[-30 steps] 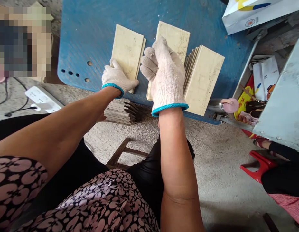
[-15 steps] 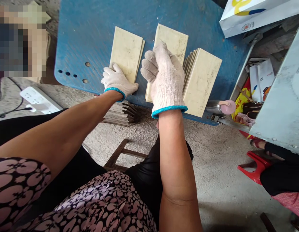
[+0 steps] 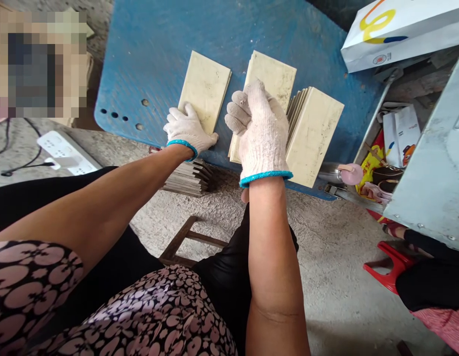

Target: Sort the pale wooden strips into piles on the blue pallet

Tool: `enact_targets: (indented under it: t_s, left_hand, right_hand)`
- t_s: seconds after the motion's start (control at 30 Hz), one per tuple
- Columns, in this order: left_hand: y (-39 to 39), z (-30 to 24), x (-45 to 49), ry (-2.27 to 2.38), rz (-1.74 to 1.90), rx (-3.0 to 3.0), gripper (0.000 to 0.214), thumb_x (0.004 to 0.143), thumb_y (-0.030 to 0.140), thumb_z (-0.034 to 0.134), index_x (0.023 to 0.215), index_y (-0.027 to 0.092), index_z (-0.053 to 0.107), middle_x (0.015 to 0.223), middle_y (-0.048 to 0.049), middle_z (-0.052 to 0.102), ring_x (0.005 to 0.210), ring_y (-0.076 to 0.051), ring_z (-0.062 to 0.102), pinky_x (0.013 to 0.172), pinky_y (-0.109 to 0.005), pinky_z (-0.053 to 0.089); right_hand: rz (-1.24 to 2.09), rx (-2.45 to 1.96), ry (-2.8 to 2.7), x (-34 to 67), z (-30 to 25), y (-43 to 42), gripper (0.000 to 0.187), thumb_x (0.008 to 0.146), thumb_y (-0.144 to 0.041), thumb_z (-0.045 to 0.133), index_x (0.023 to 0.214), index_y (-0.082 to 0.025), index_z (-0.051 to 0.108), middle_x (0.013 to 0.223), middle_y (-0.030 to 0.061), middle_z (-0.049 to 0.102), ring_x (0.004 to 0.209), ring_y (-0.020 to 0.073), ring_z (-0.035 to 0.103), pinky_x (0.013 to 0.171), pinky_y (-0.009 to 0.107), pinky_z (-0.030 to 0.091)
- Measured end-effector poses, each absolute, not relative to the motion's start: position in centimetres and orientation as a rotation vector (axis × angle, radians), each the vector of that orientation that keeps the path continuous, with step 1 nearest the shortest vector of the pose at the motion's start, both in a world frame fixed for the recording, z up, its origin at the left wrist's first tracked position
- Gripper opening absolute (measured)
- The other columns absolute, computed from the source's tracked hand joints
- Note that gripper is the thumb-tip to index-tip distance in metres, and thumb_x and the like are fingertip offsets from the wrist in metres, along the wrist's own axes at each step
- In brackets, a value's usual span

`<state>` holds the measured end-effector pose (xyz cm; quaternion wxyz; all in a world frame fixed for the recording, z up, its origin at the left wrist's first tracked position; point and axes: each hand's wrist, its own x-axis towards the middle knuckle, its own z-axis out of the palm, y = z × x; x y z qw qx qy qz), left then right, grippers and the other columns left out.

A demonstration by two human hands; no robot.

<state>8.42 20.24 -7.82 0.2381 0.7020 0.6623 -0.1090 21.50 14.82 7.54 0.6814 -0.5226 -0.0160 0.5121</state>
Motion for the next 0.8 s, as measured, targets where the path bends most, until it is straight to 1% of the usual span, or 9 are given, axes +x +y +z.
enact_targets:
  t_s: [0.13, 0.2, 0.27, 0.4, 0.5, 0.6, 0.67, 0.7, 0.8]
  left_hand:
    - [20.9, -7.4, 7.2, 1.694, -0.287, 1.965, 0.121, 0.058, 0.07, 0.077, 0.149, 0.01, 0.025, 0.134, -0.0221, 0.038, 0.119, -0.04, 0.041, 0.097, -0.056, 0.041]
    - [21.3, -6.5, 6.4, 1.62, -0.282, 1.99, 0.116, 0.062, 0.07, 0.075, 0.147, 0.008, 0.028, 0.132, -0.0214, 0.041, 0.118, -0.038, 0.042, 0.096, -0.053, 0.043]
    - [21.3, -5.3, 5.6, 1.563, -0.271, 2.018, 0.106, 0.069, 0.064, 0.072, 0.148, 0.01, 0.027, 0.135, -0.0195, 0.041, 0.122, -0.037, 0.042, 0.099, -0.051, 0.042]
    - [18.6, -2.5, 3.6, 1.597, -0.232, 2.011, 0.098, 0.079, 0.055, 0.065, 0.155, 0.02, 0.014, 0.147, -0.0143, 0.034, 0.134, -0.036, 0.036, 0.106, -0.044, 0.039]
    - [14.1, -1.3, 1.3, 1.669, -0.242, 1.984, 0.096, 0.083, 0.055, 0.059, 0.157, 0.021, 0.009, 0.155, -0.014, 0.025, 0.139, -0.037, 0.032, 0.104, -0.044, 0.042]
    - [8.6, -1.0, -1.3, 1.645, -0.393, 2.005, 0.092, 0.084, 0.054, 0.054, 0.157, 0.018, 0.012, 0.155, -0.0156, 0.027, 0.14, -0.035, 0.031, 0.107, -0.043, 0.04]
    - [5.3, -1.1, -2.8, 1.531, -0.607, 2.066, 0.099, 0.078, 0.052, 0.06, 0.156, 0.011, 0.017, 0.153, -0.0204, 0.028, 0.142, -0.038, 0.026, 0.113, -0.048, 0.031]
    - [3.9, -1.2, -3.3, 1.48, -0.708, 2.083, 0.103, 0.074, 0.053, 0.064, 0.155, 0.008, 0.019, 0.154, -0.0231, 0.026, 0.143, -0.041, 0.022, 0.114, -0.05, 0.028]
    - [1.5, -1.8, -4.1, 1.399, -0.886, 2.093, 0.104, 0.075, 0.055, 0.063, 0.155, 0.004, 0.02, 0.157, -0.0279, 0.016, 0.146, -0.044, 0.013, 0.116, -0.054, 0.02]
  right_hand:
    - [1.142, -1.187, -0.016, 21.4, 7.5, 14.9, 0.022, 0.099, -0.027, 0.052, 0.079, -0.017, 0.053, 0.062, -0.0028, 0.062, 0.053, 0.01, 0.06, 0.048, 0.02, 0.047]
    - [1.154, -1.185, 0.005, 21.3, 7.8, 14.9, 0.023, 0.099, -0.028, 0.051, 0.079, -0.017, 0.054, 0.061, -0.0027, 0.061, 0.053, 0.0102, 0.06, 0.049, 0.021, 0.048]
    - [1.164, -1.175, 0.006, 21.2, 8.1, 15.0, 0.024, 0.1, -0.028, 0.051, 0.078, -0.017, 0.052, 0.06, -0.0031, 0.06, 0.053, 0.0103, 0.06, 0.049, 0.021, 0.047]
    - [1.182, -1.152, -0.045, 21.1, 8.4, 14.9, 0.025, 0.1, -0.028, 0.051, 0.077, -0.018, 0.052, 0.06, -0.0039, 0.057, 0.054, 0.0108, 0.06, 0.048, 0.02, 0.045]
    - [1.18, -1.132, -0.043, 21.1, 8.3, 14.8, 0.027, 0.1, -0.029, 0.05, 0.076, -0.018, 0.05, 0.057, -0.0048, 0.055, 0.052, 0.0106, 0.058, 0.046, 0.02, 0.042]
    - [1.192, -1.124, -0.043, 21.1, 8.1, 14.6, 0.028, 0.101, -0.032, 0.049, 0.076, -0.019, 0.049, 0.057, -0.0056, 0.055, 0.052, 0.0099, 0.058, 0.047, 0.019, 0.044]
    - [1.19, -1.113, -0.066, 21.2, 8.0, 14.5, 0.028, 0.101, -0.032, 0.048, 0.076, -0.019, 0.049, 0.057, -0.0058, 0.055, 0.052, 0.0101, 0.059, 0.046, 0.019, 0.044]
    - [1.184, -1.108, -0.076, 21.2, 8.0, 14.4, 0.028, 0.101, -0.032, 0.048, 0.076, -0.019, 0.049, 0.057, -0.0058, 0.055, 0.052, 0.0103, 0.058, 0.046, 0.019, 0.044]
    - [1.154, -1.096, -0.074, 21.4, 8.0, 14.3, 0.027, 0.1, -0.03, 0.05, 0.076, -0.019, 0.049, 0.057, -0.0053, 0.055, 0.051, 0.0107, 0.056, 0.044, 0.02, 0.043]
